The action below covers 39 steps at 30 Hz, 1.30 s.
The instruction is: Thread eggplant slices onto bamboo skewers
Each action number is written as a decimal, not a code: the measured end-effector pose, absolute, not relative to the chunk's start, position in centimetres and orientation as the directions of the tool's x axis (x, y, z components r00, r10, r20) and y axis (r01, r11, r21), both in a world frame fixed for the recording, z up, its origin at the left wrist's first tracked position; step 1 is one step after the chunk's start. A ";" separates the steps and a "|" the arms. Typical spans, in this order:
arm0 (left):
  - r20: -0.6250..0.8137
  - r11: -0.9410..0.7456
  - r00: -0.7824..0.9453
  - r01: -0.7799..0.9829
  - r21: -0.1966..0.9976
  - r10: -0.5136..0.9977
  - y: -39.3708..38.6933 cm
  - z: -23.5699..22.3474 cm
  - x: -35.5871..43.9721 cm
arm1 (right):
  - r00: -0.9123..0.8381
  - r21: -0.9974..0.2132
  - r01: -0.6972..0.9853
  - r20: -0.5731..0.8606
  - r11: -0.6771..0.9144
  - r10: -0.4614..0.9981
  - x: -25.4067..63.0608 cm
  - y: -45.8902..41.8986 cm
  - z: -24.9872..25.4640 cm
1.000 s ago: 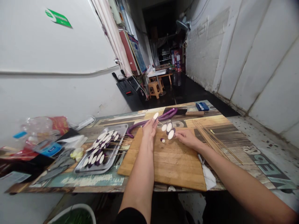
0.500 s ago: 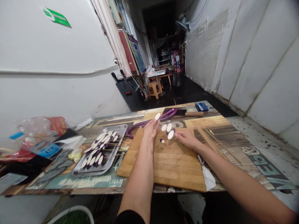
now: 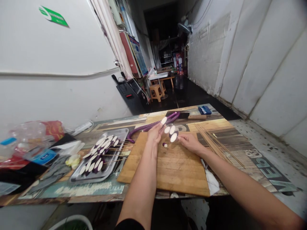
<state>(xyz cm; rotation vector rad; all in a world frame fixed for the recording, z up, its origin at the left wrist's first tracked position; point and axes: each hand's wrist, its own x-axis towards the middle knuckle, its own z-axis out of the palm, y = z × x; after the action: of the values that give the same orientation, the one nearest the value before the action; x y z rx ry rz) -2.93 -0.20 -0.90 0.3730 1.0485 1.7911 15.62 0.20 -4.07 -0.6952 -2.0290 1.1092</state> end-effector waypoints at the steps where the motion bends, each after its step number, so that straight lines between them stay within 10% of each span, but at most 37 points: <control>1: -0.194 -0.131 -0.455 -0.590 0.796 0.869 -0.3 -0.9 -2.7 | -0.592 -0.862 0.116 0.339 0.494 0.731 15.6 0.3 -4.2; 24: -0.129 -0.110 -0.557 -0.374 0.921 0.820 -1.3 0.0 -2.1 | -0.407 -0.939 0.106 0.260 0.328 0.876 15.3 -0.6 -3.9; 28: 0.103 -0.029 -0.473 0.162 0.986 0.875 -3.3 0.2 -4.2 | -0.343 -0.935 0.119 0.276 0.333 0.898 15.3 -0.7 -3.5; 31: 0.211 -0.042 -0.211 0.606 0.794 0.954 -6.0 0.3 -5.3 | -0.336 -0.931 0.104 0.298 0.349 0.894 15.4 -0.8 -3.3; 35: 0.232 -0.186 0.039 0.730 0.657 0.972 -9.5 -0.4 -4.1 | -0.293 -0.936 0.109 0.291 0.335 0.911 15.3 -0.6 -3.8; 39: 0.310 -0.130 -0.153 0.675 0.726 0.938 -11.1 -1.7 -1.6 | -0.225 -0.962 0.027 0.260 0.272 0.939 15.3 -0.2 -4.2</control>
<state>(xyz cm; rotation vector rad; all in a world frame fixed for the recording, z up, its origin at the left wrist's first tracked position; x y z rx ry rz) -1.59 -11.12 -1.74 1.8008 1.8259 1.1680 15.25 -0.17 -4.18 -0.9317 -1.5287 1.1305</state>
